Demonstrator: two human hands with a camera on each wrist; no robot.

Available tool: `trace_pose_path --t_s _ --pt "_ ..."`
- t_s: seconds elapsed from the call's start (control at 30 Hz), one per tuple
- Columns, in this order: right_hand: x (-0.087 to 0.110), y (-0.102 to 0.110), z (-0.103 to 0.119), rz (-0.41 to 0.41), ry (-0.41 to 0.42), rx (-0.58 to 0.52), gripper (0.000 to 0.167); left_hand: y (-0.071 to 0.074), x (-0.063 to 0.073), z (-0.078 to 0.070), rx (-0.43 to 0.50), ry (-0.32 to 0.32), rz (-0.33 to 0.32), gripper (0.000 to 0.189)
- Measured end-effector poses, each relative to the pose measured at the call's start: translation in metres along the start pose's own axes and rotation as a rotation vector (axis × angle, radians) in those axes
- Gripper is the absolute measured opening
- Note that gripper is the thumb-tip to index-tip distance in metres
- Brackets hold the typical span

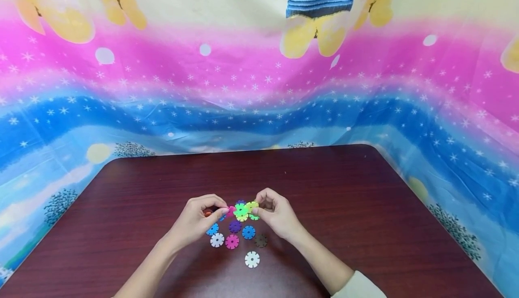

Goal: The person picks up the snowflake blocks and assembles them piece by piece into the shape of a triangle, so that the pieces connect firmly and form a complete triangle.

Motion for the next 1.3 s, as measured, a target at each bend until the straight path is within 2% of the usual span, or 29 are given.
trace_pose_path --t_s 0.2,0.43,0.63,0.7,0.77,0.83,0.97,1.07,1.17,1.23,1.3 --pt "-0.001 0.0 -0.002 0.027 -0.002 -0.002 0.015 0.002 0.0 0.001 0.002 0.008 0.014 0.005" --pt "-0.004 0.002 -0.002 0.015 0.007 0.104 0.011 0.003 -0.001 0.004 0.002 0.031 0.036 0.005" --pt "-0.006 0.003 0.0 -0.009 0.019 0.185 0.007 0.007 -0.001 0.005 -0.015 0.033 0.012 0.004" --pt "-0.006 0.003 0.0 -0.02 0.013 0.169 0.007 0.01 -0.001 0.005 -0.022 0.019 -0.028 0.005" --pt "-0.006 0.004 0.0 -0.039 -0.001 0.138 0.007 0.016 -0.002 0.003 -0.034 -0.011 -0.111 0.008" --pt "-0.007 0.005 -0.001 -0.065 -0.019 0.088 0.008 0.024 -0.002 0.002 -0.061 -0.046 -0.234 0.011" --pt "-0.006 0.006 -0.004 -0.136 -0.107 -0.043 0.01 0.04 0.0 -0.002 -0.111 -0.119 -0.51 0.016" --pt "-0.005 0.005 -0.009 -0.196 -0.209 -0.161 0.009 0.046 0.002 -0.005 -0.112 -0.15 -0.64 0.015" --pt "-0.003 0.001 -0.012 -0.238 -0.292 -0.299 0.008 0.042 0.003 -0.007 -0.1 -0.139 -0.666 0.014" --pt "-0.002 -0.004 -0.012 -0.244 -0.331 -0.386 0.011 0.035 0.001 -0.006 -0.086 -0.102 -0.628 0.013" --pt "0.0 -0.01 -0.01 -0.232 -0.35 -0.474 0.013 0.025 0.0 -0.006 -0.058 -0.039 -0.559 0.012"
Point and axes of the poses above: each hand's wrist, its own x-axis away from the middle knuckle, its own y-axis out of the back of the hand, z = x × y, the point moved 6 cm from there along -x, towards the middle knuckle, and after that the axes turned 6 degrees about -z, right-handed, at the moved point
